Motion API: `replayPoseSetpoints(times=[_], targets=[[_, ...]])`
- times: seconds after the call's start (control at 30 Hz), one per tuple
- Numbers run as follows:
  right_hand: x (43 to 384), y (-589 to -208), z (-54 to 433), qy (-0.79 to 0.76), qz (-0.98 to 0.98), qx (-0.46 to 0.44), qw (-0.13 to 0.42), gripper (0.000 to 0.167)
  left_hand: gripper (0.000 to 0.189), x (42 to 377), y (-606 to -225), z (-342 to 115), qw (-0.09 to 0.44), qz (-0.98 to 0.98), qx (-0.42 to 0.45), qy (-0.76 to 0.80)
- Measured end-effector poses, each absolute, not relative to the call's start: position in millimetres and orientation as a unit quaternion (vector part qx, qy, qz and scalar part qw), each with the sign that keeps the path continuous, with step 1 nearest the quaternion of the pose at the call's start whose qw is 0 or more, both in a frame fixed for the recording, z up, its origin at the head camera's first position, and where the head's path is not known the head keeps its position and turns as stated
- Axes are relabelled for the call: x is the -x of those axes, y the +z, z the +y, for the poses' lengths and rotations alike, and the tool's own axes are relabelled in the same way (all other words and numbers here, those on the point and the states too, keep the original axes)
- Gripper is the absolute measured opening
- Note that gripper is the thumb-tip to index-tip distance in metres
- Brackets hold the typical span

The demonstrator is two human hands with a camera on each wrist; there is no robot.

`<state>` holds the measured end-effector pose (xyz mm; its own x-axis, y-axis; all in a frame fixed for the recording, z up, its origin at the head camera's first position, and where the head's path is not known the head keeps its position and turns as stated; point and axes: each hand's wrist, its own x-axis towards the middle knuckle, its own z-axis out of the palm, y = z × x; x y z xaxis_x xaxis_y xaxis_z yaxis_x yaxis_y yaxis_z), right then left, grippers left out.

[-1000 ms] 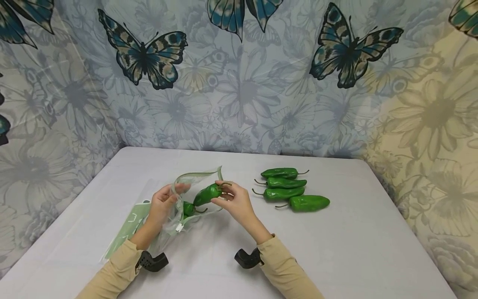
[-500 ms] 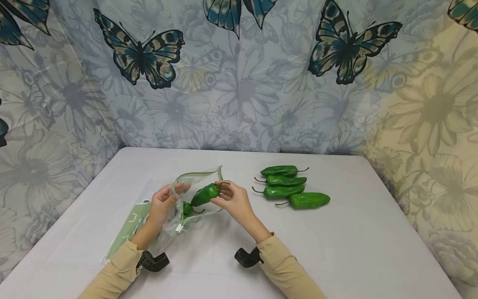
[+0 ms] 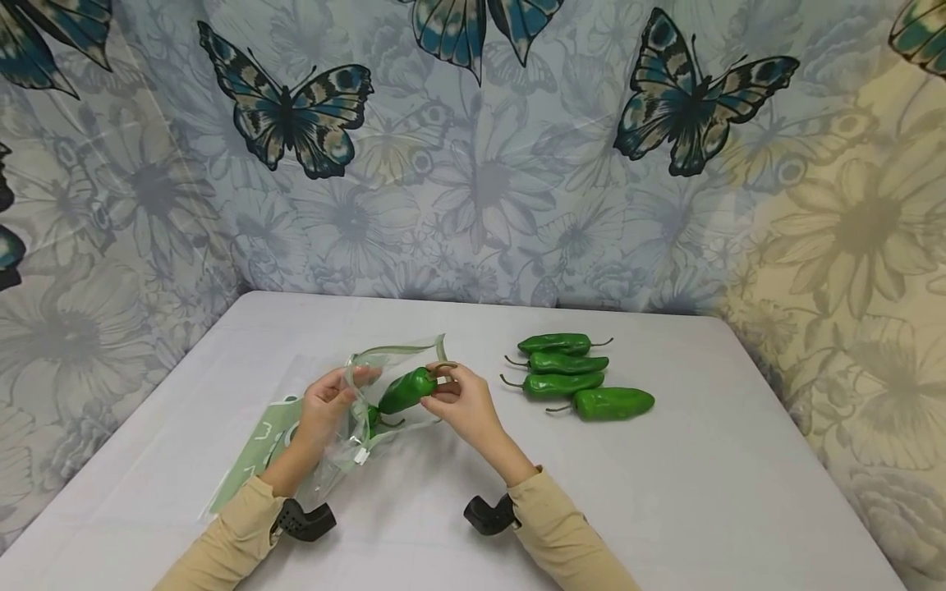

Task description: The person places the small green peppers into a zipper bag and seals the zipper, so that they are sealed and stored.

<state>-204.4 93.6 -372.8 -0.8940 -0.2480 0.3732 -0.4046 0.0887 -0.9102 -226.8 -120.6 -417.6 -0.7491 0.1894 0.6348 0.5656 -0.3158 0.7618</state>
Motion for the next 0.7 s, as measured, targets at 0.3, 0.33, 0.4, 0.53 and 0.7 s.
replayPoseSetpoints(times=[0.3, 0.33, 0.4, 0.53, 0.7], targets=[[200, -368, 90, 0.630, -0.745, -0.209, 0.068, 0.036, 0.031, 227, -420, -121, 0.129, -0.570, 0.341, -0.737], [201, -370, 91, 0.631, -0.744, -0.210, 0.069, 0.036, 0.031, 227, -420, -121, 0.129, -0.571, 0.339, -0.737], [205, -377, 92, 0.633, -0.742, -0.210, 0.067, 0.036, 0.031, 227, -420, -121, 0.129, -0.573, 0.338, -0.735], [213, -389, 94, 0.631, -0.747, -0.203, 0.056, 0.039, 0.031, 227, -420, -121, 0.129, -0.575, 0.337, -0.734], [213, -393, 95, 0.619, -0.754, -0.208, 0.070, 0.036, 0.031, 227, -420, -121, 0.127, -0.574, 0.338, -0.735]])
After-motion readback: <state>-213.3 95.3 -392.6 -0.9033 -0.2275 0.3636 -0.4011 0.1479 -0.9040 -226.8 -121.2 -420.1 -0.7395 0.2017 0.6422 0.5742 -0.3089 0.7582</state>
